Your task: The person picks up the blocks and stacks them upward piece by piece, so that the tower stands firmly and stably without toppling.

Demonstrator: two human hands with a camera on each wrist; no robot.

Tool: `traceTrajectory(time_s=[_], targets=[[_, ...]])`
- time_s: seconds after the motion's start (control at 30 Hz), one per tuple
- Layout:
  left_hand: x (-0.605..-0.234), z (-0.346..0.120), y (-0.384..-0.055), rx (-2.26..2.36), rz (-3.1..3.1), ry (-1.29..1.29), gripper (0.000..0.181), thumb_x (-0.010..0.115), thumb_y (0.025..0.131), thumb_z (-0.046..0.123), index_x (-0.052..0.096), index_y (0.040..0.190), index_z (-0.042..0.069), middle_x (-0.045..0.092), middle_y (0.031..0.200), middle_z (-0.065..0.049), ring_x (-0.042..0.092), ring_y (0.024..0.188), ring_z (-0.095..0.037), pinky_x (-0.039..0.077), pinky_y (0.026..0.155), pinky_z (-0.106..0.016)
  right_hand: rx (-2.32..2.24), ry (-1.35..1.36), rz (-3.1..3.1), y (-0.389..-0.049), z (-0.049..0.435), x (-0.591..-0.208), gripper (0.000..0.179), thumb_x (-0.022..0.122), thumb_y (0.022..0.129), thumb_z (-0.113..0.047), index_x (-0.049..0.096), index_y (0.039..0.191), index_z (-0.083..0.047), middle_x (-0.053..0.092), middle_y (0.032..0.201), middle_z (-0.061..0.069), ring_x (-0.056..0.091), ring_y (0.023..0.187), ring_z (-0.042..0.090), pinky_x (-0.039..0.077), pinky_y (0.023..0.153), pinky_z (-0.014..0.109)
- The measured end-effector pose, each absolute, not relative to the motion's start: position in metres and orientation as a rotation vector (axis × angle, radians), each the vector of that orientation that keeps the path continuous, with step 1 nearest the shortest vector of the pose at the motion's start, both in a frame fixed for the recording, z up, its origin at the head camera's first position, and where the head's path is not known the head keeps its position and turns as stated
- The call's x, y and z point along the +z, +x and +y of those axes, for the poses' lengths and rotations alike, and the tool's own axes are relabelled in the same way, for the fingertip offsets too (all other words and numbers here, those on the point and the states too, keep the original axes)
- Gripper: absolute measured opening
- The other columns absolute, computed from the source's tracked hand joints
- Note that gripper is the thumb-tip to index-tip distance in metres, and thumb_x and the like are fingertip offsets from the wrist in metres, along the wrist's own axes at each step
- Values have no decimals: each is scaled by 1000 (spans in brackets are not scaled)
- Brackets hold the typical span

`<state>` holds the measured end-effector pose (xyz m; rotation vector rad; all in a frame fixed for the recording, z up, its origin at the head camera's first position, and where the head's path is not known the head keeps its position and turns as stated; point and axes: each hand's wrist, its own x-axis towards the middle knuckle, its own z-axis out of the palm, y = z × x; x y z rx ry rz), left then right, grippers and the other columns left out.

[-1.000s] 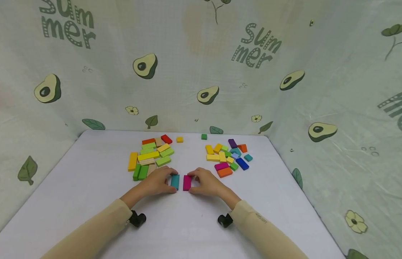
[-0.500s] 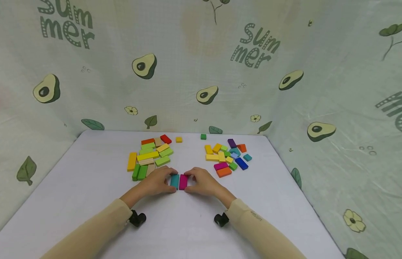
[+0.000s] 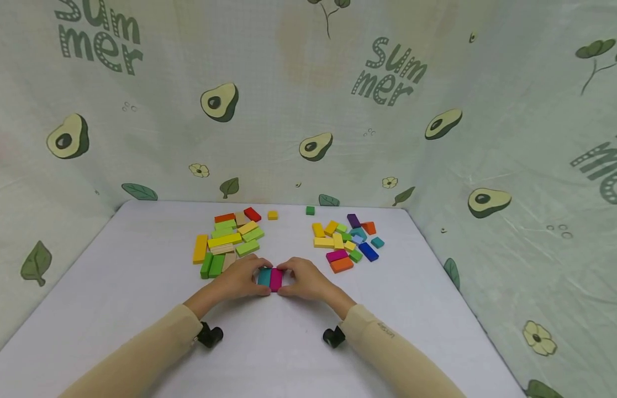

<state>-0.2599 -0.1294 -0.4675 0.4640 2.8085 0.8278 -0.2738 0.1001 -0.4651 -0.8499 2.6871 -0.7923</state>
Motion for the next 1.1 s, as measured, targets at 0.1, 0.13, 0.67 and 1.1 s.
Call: traceTrajectory(time_s=[0.1,0.13,0.67,1.1], targets=[[-469,-130,-260,815,2815,468,58,93,83,36,68,135,23,63,125,-5,60,109,-23,61,95,-46,-787,-841,2687,-274,99,-466,58,87,90,-30,67,143,-14,69,126,2,59,108,14,55,94,26],[-469,-130,-261,809,2819,471,58,92,83,37,68,134,23,63,125,-5,60,110,-23,61,95,-47,-786,-839,2685,-274,98,-466,59,87,90,-30,66,143,-14,68,127,2,59,108,14,55,94,26],[-468,-129,-258,720,2845,512,58,90,86,40,69,137,24,63,133,-8,60,116,-25,59,97,-51,-821,-652,2827,-275,165,-452,58,84,93,-26,63,147,-18,60,147,6,51,139,29,50,112,56],[-469,-130,-255,587,2956,603,57,87,87,45,70,137,25,64,139,-9,59,123,-31,58,97,-53,-672,-409,3049,-284,231,-454,65,88,90,-32,64,146,-11,61,140,14,55,130,34,57,103,54]])
